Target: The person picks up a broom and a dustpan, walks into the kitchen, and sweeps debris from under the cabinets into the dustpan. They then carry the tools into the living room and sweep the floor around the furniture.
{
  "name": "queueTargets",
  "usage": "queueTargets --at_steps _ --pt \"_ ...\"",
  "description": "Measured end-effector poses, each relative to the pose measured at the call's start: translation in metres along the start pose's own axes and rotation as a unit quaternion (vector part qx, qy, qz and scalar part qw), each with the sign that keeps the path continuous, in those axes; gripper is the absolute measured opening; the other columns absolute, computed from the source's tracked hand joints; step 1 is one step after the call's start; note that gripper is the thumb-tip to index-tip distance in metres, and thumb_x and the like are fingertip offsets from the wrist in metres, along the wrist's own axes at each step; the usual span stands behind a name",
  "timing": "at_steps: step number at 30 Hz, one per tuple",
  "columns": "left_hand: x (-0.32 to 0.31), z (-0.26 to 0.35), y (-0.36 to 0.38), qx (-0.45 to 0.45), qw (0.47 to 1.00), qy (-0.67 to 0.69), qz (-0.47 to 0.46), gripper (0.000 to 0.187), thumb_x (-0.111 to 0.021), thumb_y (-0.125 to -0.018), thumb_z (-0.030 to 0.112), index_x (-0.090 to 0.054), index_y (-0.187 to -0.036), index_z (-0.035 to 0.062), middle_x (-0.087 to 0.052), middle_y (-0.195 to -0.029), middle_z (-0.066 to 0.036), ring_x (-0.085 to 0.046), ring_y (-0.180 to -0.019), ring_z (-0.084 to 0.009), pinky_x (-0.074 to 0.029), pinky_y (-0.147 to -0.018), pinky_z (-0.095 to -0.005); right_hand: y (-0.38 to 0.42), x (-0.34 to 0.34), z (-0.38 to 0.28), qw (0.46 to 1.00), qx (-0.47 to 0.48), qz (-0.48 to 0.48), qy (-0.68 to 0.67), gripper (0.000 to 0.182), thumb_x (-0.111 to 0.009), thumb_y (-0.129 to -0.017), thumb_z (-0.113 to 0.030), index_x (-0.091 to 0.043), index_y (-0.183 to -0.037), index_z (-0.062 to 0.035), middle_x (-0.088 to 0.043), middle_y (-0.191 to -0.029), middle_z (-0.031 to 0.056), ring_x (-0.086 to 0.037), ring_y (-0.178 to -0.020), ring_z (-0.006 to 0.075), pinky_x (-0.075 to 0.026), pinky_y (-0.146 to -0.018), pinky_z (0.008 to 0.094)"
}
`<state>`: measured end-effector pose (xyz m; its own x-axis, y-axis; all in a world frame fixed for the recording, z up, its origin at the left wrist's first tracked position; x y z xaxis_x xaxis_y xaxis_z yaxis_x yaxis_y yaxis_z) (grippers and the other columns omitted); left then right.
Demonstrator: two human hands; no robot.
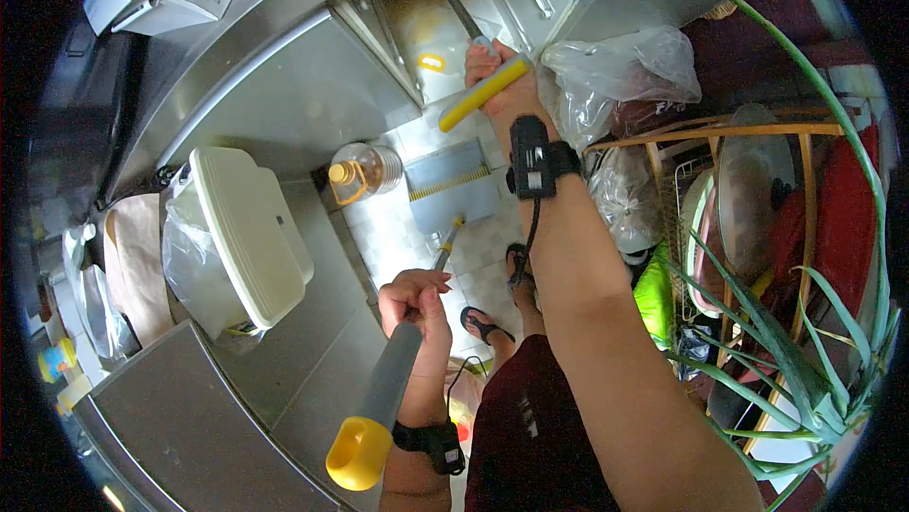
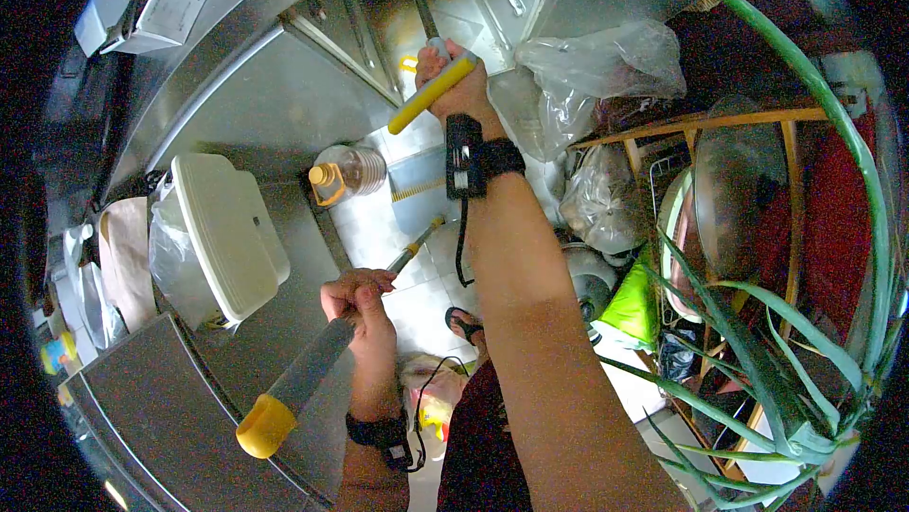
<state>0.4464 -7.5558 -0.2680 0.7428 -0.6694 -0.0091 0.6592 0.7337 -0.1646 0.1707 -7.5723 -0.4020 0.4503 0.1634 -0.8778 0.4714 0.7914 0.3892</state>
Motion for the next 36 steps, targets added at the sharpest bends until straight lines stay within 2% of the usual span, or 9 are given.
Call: queueTargets --at_steps 11,15,16,21,24,27,29,32,36 --pt "-0.002 0.004 0.002 0.007 1.0 -0.013 -0.009 0.017 -0.046 -0.089 0.013 -0.031 -0.084 0.006 -0.047 -0.07 -0.01 -0.05 -0.065 -0.0202 -0.048 -0.066 -0.0386 0.01 -0.002 0.001 0.999 0.006 -0.034 -0.039 0.035 -0.05 -0.08 -0.012 -0.041 -0.106 0.0098 -0.044 -0.07 0.0051 -0.041 -0.049 0.0101 -0.036 -0.044 0.021" --pt "-0.001 0.0 0.004 0.012 1.0 -0.005 -0.007 0.018 -0.047 -0.088 0.012 -0.031 -0.084 0.006 -0.047 -0.07 -0.01 -0.051 -0.064 -0.0203 -0.048 -0.066 -0.0383 0.012 0.031 -0.007 0.994 0.063 0.066 0.065 0.026 -0.05 -0.081 -0.018 -0.046 -0.094 0.0048 -0.045 -0.068 0.0031 -0.044 -0.05 0.0104 -0.037 -0.045 0.0225" --pt "-0.001 0.0 0.004 0.015 1.0 -0.006 -0.009 0.018 -0.047 -0.088 0.012 -0.031 -0.084 0.006 -0.047 -0.07 -0.01 -0.051 -0.064 -0.0203 -0.048 -0.066 -0.0383 0.023 0.023 0.004 0.998 0.006 -0.028 0.062 0.025 -0.05 -0.082 -0.02 -0.045 -0.09 0.0041 -0.044 -0.066 0.0019 -0.045 -0.05 0.0103 -0.037 -0.045 0.0214" --pt "-0.003 -0.001 0.004 0.017 0.999 -0.02 -0.023 0.018 -0.047 -0.089 0.011 -0.03 -0.082 0.0061 -0.048 -0.069 -0.011 -0.051 -0.063 -0.0204 -0.048 -0.066 -0.0375 0.062 0.007 0.014 0.995 -0.043 -0.042 -0.079 0.026 -0.051 -0.081 -0.024 -0.051 -0.088 0.0006 -0.05 -0.063 0.005 -0.043 -0.044 0.0098 -0.038 -0.04 0.0205" --pt "-0.001 0.001 0.003 0.016 1.0 -0.02 -0.007 0.018 -0.047 -0.089 0.012 -0.03 -0.082 0.0057 -0.049 -0.069 -0.011 -0.051 -0.063 -0.0204 -0.048 -0.065 -0.0369 0.026 0.006 0.002 0.994 -0.039 -0.1 0.011 0.024 -0.05 -0.082 -0.015 -0.044 -0.091 0.0063 -0.044 -0.07 0.0045 -0.041 -0.049 0.0081 -0.035 -0.045 0.0199" --pt "0.001 0.001 0.003 0.003 1.0 -0.01 0.001 0.018 -0.047 -0.089 0.013 -0.031 -0.083 0.0053 -0.049 -0.069 -0.011 -0.051 -0.063 -0.0204 -0.048 -0.064 -0.0363 0.003 0.022 -0.001 1.0 -0.005 0.009 0.009 0.026 -0.048 -0.083 -0.015 -0.044 -0.096 0.007 -0.044 -0.07 0.0053 -0.039 -0.049 0.0096 -0.034 -0.044 0.0211" --pt "-0.001 0.002 0.003 0.023 0.999 -0.03 -0.008 0.018 -0.047 -0.089 0.012 -0.032 -0.083 0.0054 -0.049 -0.069 -0.011 -0.051 -0.063 -0.0204 -0.048 -0.065 -0.0366 0.001 0.041 -0.006 0.998 0.001 -0.034 0.062 0.028 -0.047 -0.084 -0.016 -0.043 -0.1 0.0075 -0.044 -0.07 0.0046 -0.04 -0.049 0.0092 -0.035 -0.045 0.0218" --pt "-0.006 0.002 0.001 0.021 1.0 -0.018 -0.014 0.017 -0.047 -0.088 0.011 -0.032 -0.083 0.0057 -0.048 -0.07 -0.011 -0.051 -0.064 -0.0201 -0.048 -0.066 -0.0374 0.039 0.039 0.005 0.999 -0.031 -0.034 -0.003 0.027 -0.054 -0.08 -0.026 -0.045 -0.076 -0.0006 -0.044 -0.059 0.0014 -0.042 -0.044 0.0098 -0.037 -0.041 0.0206" --pt "-0.009 0.001 0.003 0.024 1.0 0.006 -0.018 0.016 -0.047 -0.088 0.009 -0.032 -0.083 0.0058 -0.047 -0.071 -0.011 -0.051 -0.065 -0.0196 -0.048 -0.067 -0.0384 0.058 0.02 0.009 0.994 -0.067 -0.069 -0.053 0.028 -0.056 -0.079 -0.026 -0.046 -0.078 0.0007 -0.041 -0.057 -0.0002 -0.041 -0.045 0.0085 -0.037 -0.043 0.0207"
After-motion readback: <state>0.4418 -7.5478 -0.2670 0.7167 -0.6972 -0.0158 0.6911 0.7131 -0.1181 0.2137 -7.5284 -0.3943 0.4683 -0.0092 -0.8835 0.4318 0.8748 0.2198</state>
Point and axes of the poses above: each hand's wrist, its own y-axis away from the middle knuckle, its own x-axis out of the back of the hand, z = x × y, the point moved 9 cm from there along -y, towards the middle knuckle
